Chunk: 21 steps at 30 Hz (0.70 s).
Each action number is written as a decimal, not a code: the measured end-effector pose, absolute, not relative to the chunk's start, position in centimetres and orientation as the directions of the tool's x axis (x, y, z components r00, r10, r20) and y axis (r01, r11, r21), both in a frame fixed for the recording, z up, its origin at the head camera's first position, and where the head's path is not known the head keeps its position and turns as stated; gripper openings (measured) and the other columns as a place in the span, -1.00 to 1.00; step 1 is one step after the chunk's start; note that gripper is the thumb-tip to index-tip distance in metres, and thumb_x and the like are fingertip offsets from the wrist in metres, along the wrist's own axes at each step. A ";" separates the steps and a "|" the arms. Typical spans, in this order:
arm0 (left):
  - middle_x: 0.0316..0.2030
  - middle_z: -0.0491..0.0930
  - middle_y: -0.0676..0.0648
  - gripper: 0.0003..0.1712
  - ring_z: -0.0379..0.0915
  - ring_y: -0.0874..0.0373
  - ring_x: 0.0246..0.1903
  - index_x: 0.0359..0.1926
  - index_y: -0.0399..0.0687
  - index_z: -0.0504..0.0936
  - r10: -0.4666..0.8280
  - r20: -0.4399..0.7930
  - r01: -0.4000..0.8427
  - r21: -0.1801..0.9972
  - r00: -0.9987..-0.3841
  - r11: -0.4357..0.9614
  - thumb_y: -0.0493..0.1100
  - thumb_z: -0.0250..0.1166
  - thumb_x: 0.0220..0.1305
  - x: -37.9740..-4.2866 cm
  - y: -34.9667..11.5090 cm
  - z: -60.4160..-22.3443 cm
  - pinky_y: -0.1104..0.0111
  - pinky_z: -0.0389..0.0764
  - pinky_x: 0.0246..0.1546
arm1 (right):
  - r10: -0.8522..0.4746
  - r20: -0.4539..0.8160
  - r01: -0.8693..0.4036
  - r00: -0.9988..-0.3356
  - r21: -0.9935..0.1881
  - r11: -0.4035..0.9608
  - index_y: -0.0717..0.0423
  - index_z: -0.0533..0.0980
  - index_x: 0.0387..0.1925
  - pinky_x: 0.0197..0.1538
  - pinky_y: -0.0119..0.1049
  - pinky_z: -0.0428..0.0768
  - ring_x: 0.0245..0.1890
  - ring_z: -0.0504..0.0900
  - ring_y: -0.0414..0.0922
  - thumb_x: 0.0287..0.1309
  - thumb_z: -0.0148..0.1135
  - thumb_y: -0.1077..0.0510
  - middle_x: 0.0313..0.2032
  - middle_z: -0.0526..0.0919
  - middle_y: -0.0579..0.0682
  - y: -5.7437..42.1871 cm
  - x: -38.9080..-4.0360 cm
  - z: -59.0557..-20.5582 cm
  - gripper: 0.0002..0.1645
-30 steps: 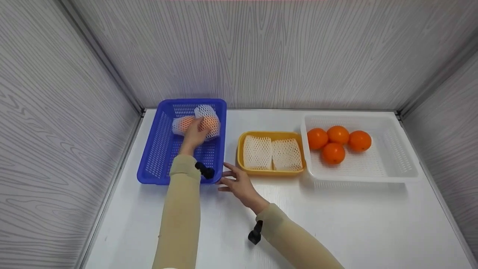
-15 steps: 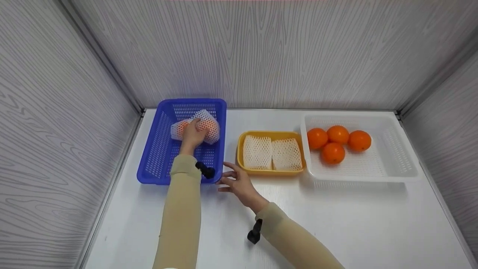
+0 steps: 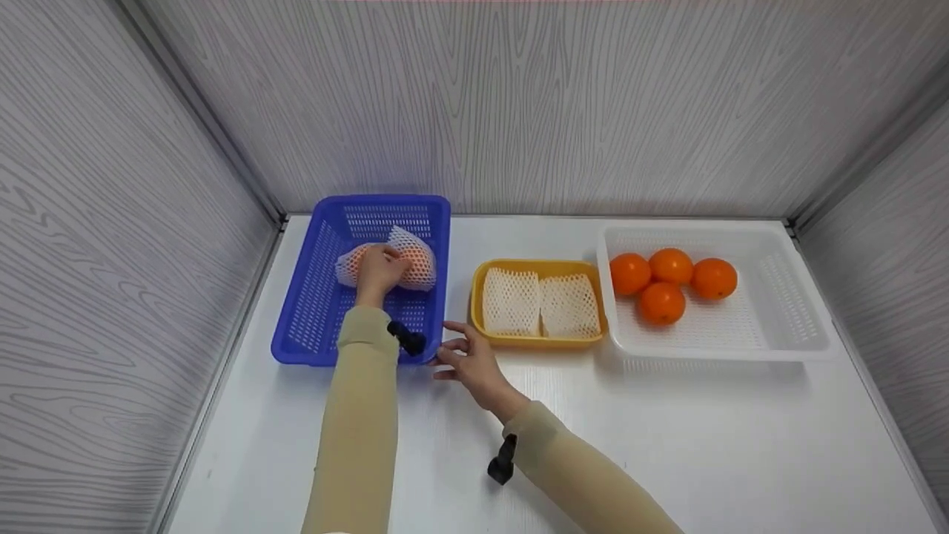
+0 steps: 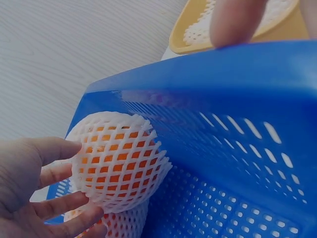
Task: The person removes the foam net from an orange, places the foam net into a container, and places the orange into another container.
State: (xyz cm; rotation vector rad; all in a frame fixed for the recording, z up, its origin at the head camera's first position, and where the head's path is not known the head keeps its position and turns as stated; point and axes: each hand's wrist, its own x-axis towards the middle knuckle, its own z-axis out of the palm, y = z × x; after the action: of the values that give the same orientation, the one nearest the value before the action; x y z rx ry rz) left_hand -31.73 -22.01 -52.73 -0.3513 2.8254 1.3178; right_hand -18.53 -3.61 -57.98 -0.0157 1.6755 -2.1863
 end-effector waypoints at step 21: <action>0.22 0.28 -0.36 -0.17 0.10 -0.21 0.24 0.30 -0.24 0.38 -0.153 -0.205 -0.253 0.669 -0.967 0.699 0.07 0.44 0.10 -31.8 -20.4 -52.0 0.02 0.30 0.22 | -0.281 -0.234 0.288 -0.931 -0.942 -0.171 0.18 0.29 0.27 -0.32 -0.15 0.69 -0.25 0.71 0.11 0.26 0.16 0.41 -0.29 0.57 0.09 -3.8 -18.6 -57.9 -0.43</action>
State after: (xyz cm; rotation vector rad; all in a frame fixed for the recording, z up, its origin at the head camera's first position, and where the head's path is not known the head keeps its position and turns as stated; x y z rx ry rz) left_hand -31.84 -20.36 -52.04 -0.3333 2.7709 1.1211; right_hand -18.62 -3.85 -57.93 0.0084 1.7362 -2.1551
